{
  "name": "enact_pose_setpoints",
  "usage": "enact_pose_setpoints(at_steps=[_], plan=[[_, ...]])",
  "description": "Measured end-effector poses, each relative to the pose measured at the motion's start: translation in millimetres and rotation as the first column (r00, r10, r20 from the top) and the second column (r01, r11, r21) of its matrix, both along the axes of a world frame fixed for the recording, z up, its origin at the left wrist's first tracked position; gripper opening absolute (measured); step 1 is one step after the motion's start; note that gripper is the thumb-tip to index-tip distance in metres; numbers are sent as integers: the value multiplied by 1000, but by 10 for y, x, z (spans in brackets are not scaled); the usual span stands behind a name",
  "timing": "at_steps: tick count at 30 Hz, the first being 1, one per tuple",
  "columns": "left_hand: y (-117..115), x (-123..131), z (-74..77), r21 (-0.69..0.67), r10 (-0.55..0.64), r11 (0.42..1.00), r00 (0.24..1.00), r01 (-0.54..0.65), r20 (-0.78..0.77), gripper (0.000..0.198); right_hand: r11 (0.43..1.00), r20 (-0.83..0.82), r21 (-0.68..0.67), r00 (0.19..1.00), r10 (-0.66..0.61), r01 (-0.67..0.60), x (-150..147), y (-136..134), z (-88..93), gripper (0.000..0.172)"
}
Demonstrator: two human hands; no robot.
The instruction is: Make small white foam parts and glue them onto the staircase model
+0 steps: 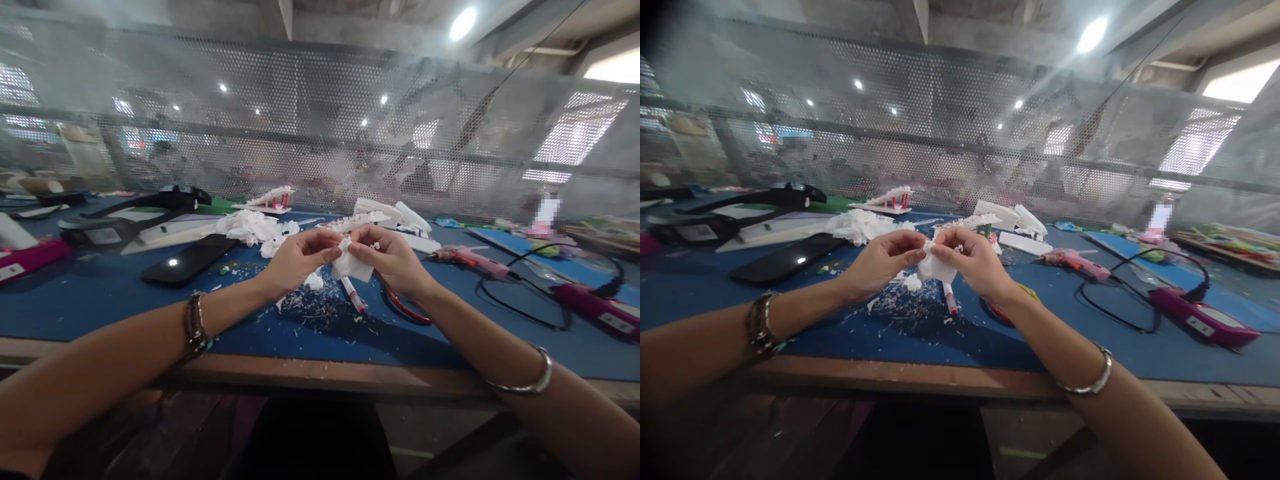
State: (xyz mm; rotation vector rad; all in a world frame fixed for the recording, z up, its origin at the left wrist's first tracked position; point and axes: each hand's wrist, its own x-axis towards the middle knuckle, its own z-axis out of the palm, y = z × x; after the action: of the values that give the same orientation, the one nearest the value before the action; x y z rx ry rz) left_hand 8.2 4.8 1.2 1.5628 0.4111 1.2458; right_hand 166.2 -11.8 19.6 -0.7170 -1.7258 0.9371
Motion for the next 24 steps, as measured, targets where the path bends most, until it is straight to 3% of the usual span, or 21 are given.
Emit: enact_pose_setpoints(at_steps=[4,8,17,21,24], plan=[[-5,4,4,-1,-6,1000,999,6,36,13,999,-57,-46,998,10,-12,-14,15,-29,19],[17,14,-5,12,3,1000,999,-4,54,13,1000,-95,-3,995,-7,7,-42,-6,-41,19],[-36,1,-22,160,225,963,974,-219,-24,10,968,27,210,989,-147,139,-72,-60,-5,19],[-89,19,-25,173,226,961,973,-215,-48,16,948,50,254,976,-210,191,-71,-74,9,16],[-117,31,-22,194,190,966,980,-174,-66,17,959,48,225,981,-189,174,-73,-78,8,21]])
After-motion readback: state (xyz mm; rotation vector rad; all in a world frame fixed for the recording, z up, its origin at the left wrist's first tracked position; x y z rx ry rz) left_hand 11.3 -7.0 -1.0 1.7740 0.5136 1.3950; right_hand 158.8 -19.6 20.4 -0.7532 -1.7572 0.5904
